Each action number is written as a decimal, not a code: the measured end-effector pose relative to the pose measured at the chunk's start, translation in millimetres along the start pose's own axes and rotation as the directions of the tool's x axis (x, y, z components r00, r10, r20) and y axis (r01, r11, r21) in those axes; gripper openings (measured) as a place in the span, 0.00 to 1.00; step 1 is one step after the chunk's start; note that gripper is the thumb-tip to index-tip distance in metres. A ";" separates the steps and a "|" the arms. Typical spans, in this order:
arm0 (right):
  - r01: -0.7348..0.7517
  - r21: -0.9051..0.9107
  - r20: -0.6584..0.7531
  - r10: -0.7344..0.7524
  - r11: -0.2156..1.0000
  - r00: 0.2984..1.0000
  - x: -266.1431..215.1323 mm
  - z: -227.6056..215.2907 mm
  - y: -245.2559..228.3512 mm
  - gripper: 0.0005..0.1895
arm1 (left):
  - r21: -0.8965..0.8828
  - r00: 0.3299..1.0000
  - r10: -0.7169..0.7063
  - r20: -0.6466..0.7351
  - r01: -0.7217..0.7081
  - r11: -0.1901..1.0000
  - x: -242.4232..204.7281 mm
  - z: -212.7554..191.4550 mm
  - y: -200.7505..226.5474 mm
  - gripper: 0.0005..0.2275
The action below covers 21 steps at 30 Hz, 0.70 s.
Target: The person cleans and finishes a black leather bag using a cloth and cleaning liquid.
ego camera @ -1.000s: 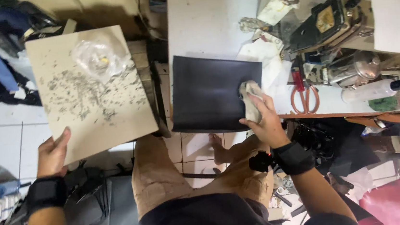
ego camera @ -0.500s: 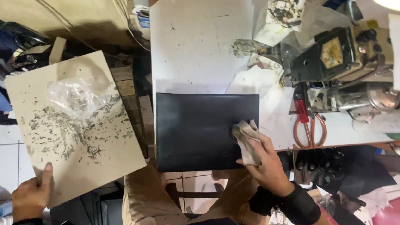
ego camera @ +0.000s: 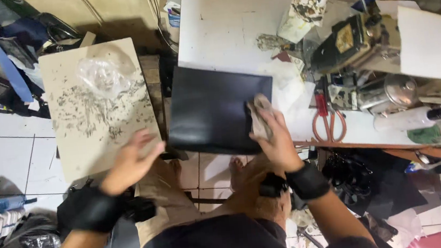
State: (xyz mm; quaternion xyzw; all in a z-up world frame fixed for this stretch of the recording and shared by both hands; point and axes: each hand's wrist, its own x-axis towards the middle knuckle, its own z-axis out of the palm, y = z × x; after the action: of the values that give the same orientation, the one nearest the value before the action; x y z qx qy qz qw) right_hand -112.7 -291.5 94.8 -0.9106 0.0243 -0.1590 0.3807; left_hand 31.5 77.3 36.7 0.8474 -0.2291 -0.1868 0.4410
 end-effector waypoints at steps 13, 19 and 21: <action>0.270 -0.552 0.039 -0.299 0.789 0.953 6.9 46.8 24.1 0.34 | 0.016 0.958 0.061 -0.280 -0.059 0.998 44.7 72.9 1.1 0.21; 0.469 -0.336 0.209 -0.421 0.817 0.883 8.0 120.1 -25.4 0.32 | -0.268 0.958 0.054 -0.281 -0.133 0.954 50.4 77.9 -10.5 0.09; 0.387 -0.340 0.275 -0.303 0.857 0.912 5.0 96.1 -38.2 0.33 | -0.540 0.976 -0.171 -0.132 0.074 0.838 38.9 72.2 6.8 0.13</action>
State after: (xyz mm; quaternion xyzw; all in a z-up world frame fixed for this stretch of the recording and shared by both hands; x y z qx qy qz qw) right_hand -81.3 -199.3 59.5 -0.9686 -0.1499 -0.1191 0.1586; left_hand 24.6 4.6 -1.2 0.7180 -0.0738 -0.1958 0.6639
